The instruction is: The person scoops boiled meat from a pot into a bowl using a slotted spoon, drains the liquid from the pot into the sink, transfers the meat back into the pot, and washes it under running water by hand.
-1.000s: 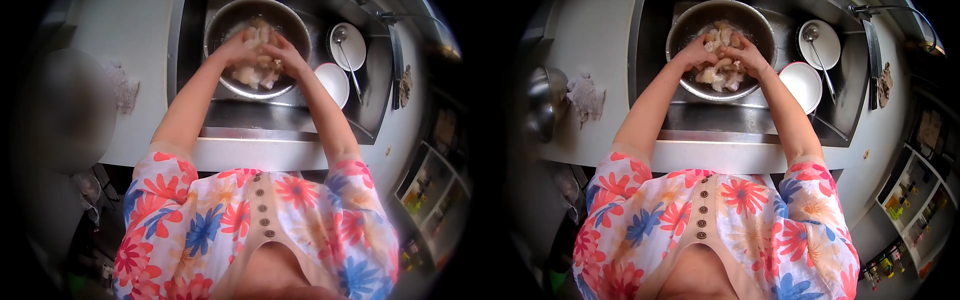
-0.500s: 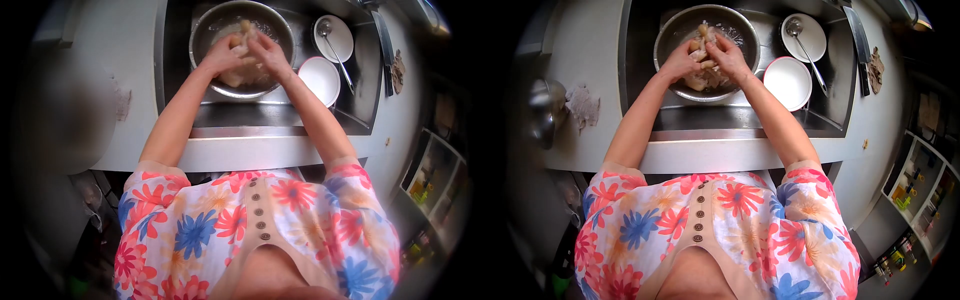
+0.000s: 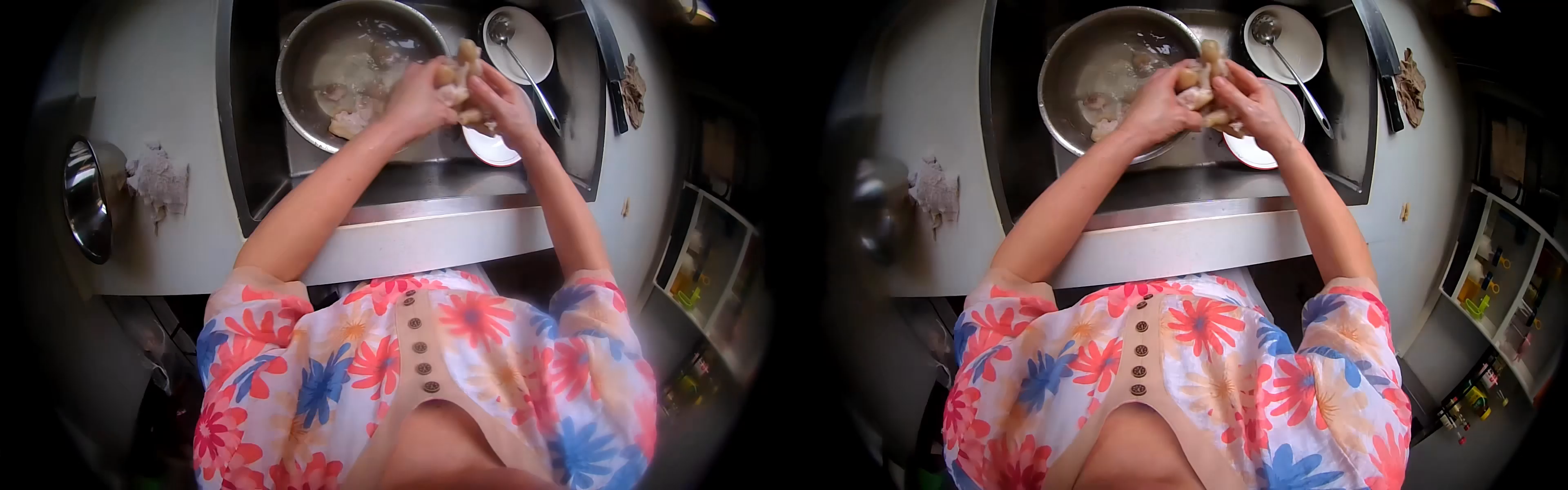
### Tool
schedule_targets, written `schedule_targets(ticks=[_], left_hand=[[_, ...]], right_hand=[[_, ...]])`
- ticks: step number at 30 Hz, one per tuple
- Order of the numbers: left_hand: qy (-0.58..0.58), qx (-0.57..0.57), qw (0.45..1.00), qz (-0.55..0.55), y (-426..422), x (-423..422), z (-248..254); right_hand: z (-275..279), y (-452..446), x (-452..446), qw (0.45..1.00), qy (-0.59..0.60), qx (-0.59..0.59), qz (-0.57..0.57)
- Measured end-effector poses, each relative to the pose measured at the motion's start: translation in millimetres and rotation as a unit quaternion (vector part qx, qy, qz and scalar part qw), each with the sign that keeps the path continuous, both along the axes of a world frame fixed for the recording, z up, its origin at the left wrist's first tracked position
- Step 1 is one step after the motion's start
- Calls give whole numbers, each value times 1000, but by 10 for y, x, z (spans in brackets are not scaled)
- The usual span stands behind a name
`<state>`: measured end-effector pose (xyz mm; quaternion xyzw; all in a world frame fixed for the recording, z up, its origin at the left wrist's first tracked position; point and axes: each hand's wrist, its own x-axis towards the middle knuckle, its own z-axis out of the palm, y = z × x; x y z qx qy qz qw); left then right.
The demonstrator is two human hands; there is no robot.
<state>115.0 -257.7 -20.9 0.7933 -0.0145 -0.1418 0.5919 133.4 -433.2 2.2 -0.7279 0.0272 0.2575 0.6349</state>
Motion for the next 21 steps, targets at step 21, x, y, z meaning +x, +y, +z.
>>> schedule_targets(ticks=[21], left_hand=[[-61,139,962,-226,-974,-69,-502]], right_hand=[[332,-763,327,835,-56,-484,255]])
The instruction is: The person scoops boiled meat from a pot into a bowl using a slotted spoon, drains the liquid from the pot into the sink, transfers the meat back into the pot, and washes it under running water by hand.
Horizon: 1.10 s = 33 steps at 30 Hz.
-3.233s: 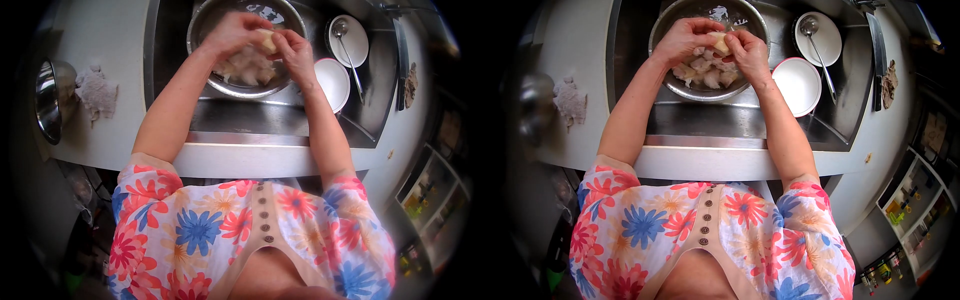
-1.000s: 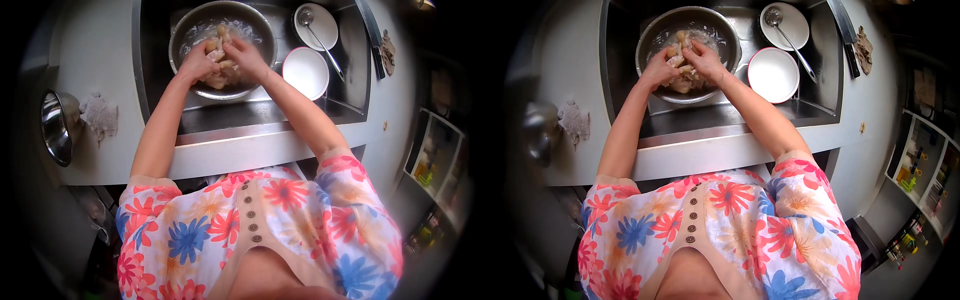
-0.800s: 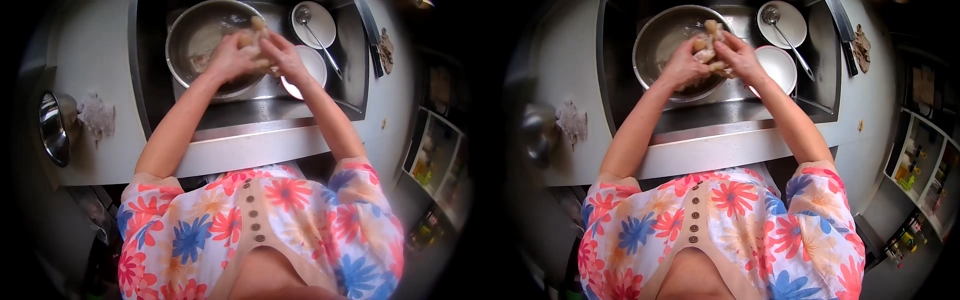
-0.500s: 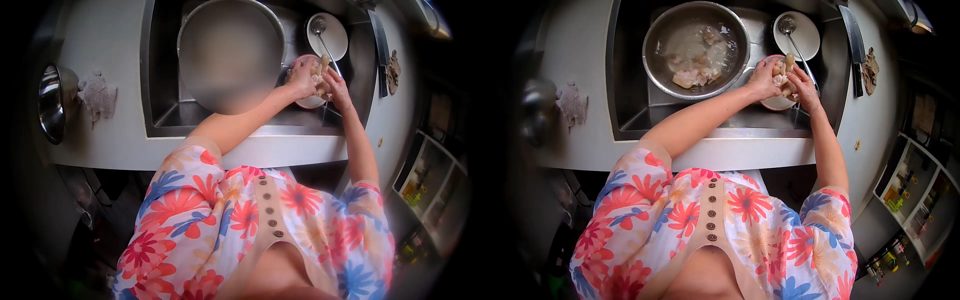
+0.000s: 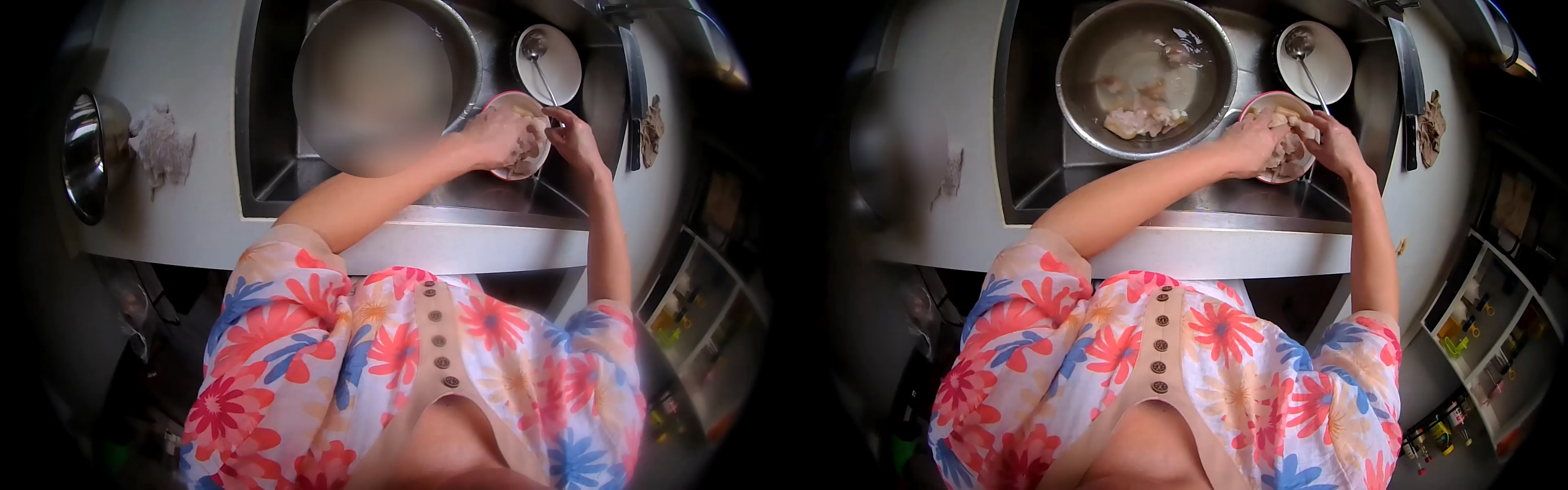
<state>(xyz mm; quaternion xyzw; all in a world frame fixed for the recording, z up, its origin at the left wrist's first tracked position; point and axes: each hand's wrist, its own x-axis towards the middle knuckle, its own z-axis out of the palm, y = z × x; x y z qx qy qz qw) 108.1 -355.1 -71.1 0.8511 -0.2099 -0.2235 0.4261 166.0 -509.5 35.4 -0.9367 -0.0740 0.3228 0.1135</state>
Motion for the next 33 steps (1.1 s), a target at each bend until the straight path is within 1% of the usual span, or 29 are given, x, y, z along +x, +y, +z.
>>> schedule_targets(ticks=[1,2,3,5,7,8,9,10,11,13,15,16,17,19,20,22,23,24,26,27,28,30,31,32,33], left_hand=[[-10,-37,999,3,70,71,-175],[-18,-39,998,40,448,132,-130],[-22,16,994,104,903,151,21],[-21,167,968,187,1539,175,84],[4,285,943,173,1890,146,-24],[1,303,940,156,1928,129,-129],[-2,320,937,139,1965,112,-237],[-3,334,935,123,1986,100,-315],[5,318,938,137,2004,100,-393],[23,280,945,167,2001,92,-476],[47,250,950,183,2054,113,-517],[59,237,951,192,2091,117,-496],[75,229,953,181,2109,132,-473],[106,216,958,155,2078,182,-382],[117,202,963,134,2062,191,-371],[139,175,971,85,2023,199,-367],[215,100,966,100,2028,196,-410],[289,25,950,115,2050,185,-431],[365,-57,918,145,2046,158,-462],[369,-66,912,165,2034,143,-331],[381,-75,904,177,2031,149,-304],[414,-90,885,193,2042,155,-322],[434,-97,874,197,2041,147,-356],[451,-171,851,210,2020,133,-391],[464,-245,822,221,1992,114,-425]], right_hand=[[-12,27,66,999,-10,3,-52],[-316,-176,180,996,-66,53,-11],[-406,-51,246,992,-88,82,32],[-571,622,234,974,-134,142,118],[-808,1341,276,940,-180,206,205],[-1158,1523,341,939,-195,161,232],[-1203,1712,315,954,-159,116,227],[-1351,1833,293,961,-149,49,227],[-1450,1863,273,958,-152,12,245],[-1419,1898,303,967,-125,-10,223],[-1552,1746,418,974,-103,17,201],[-1520,1701,462,977,-93,32,191],[-1483,1649,494,983,-44,80,161],[-1422,1669,425,984,-37,79,155],[-1396,1667,382,982,10,67,178],[-1161,1768,208,970,104,42,216],[-945,1875,128,968,206,25,139],[-952,1873,109,965,234,63,96],[-980,1844,28,951,274,140,-12],[-989,1823,-13,940,284,177,-73],[-1018,1798,-43,923,292,213,-132],[-1496,1598,13,885,334,302,-115],[-1536,1595,18,863,354,345,-106],[-1563,1561,7,835,378,366,-159],[-1388,1637,-46,804,400,386,-212]])
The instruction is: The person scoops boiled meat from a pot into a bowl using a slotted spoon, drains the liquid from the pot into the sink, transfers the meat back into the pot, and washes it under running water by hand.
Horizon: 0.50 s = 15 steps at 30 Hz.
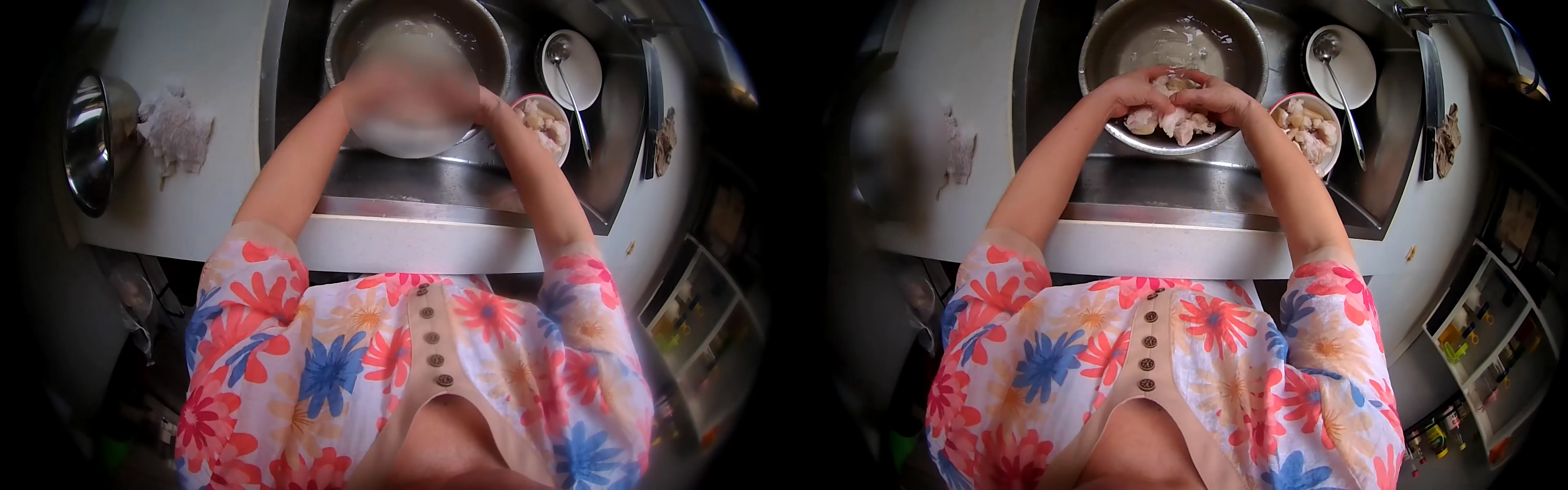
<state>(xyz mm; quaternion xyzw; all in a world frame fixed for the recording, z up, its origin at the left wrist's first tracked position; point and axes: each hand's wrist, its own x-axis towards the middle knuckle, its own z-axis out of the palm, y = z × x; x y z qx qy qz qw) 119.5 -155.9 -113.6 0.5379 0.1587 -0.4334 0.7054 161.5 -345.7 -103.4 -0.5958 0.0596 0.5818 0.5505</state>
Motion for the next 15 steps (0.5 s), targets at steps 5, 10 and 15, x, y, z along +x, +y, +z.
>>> schedule_targets(ticks=[5,10,15], left_hand=[[44,-16,996,78,-14,20,-105],[19,-92,995,42,1,38,172],[3,-82,993,89,-91,118,501]], right_hand=[[-139,20,-74,990,62,45,-116],[-88,158,-63,991,36,29,-123],[269,142,1,990,-30,12,-140]])
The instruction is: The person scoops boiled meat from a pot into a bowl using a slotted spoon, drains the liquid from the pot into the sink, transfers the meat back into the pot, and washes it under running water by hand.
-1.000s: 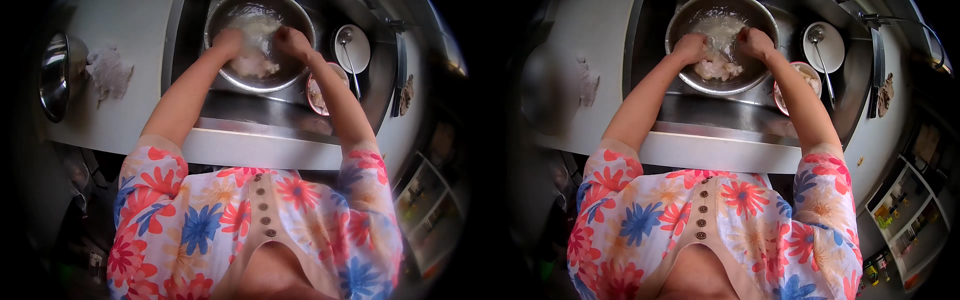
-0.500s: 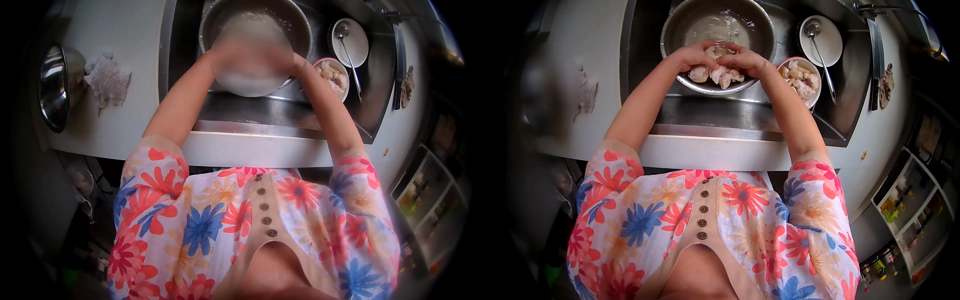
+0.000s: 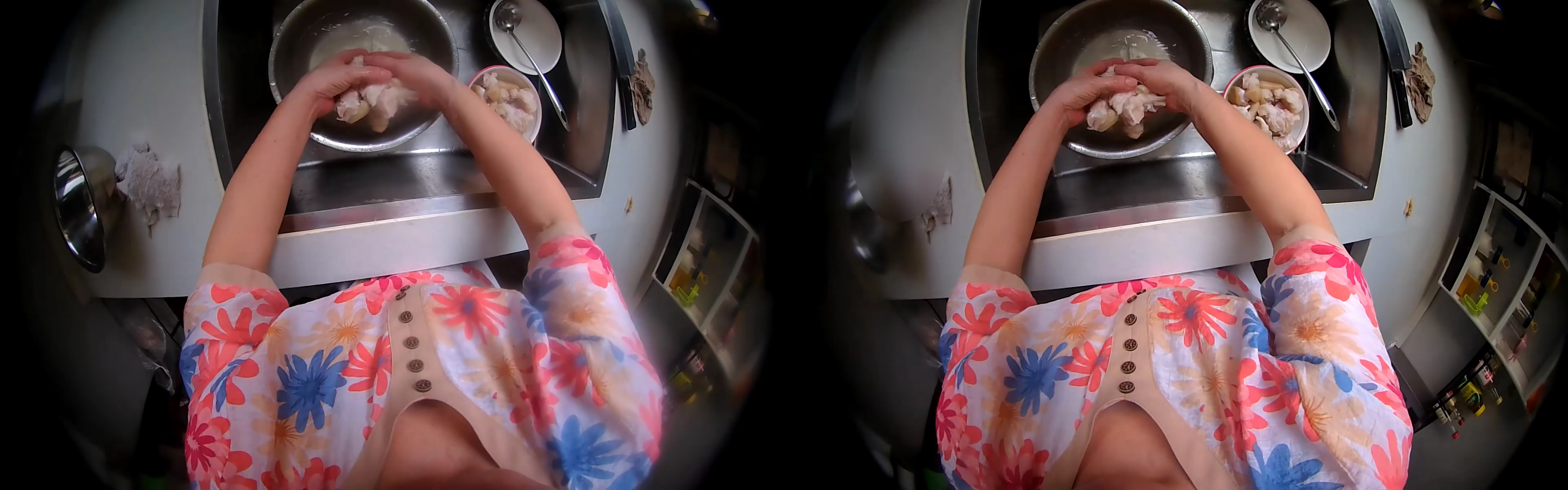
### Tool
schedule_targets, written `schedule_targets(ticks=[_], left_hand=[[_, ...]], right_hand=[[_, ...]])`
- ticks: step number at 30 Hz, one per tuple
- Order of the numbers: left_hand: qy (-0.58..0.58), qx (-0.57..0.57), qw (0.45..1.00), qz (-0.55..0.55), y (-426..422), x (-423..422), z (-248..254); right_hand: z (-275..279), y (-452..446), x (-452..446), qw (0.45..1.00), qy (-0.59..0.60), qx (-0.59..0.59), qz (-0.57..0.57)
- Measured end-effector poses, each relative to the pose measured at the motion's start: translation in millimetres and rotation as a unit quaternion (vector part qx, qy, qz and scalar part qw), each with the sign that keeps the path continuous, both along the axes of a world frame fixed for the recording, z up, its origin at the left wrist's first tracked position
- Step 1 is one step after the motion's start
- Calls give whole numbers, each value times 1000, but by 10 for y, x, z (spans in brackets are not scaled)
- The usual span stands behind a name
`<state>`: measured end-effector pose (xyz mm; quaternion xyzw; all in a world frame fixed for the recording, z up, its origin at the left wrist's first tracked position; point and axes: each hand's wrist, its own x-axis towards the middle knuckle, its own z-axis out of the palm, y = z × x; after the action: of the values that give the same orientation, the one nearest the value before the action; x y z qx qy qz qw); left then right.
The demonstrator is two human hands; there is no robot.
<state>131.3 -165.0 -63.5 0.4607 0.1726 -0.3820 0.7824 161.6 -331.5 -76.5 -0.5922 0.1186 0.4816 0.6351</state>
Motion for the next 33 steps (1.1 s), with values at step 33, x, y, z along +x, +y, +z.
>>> schedule_targets(ticks=[33], left_hand=[[-424,394,805,-127,-1744,-155,121]], right_hand=[[689,-2387,-179,873,-274,-403,0]])
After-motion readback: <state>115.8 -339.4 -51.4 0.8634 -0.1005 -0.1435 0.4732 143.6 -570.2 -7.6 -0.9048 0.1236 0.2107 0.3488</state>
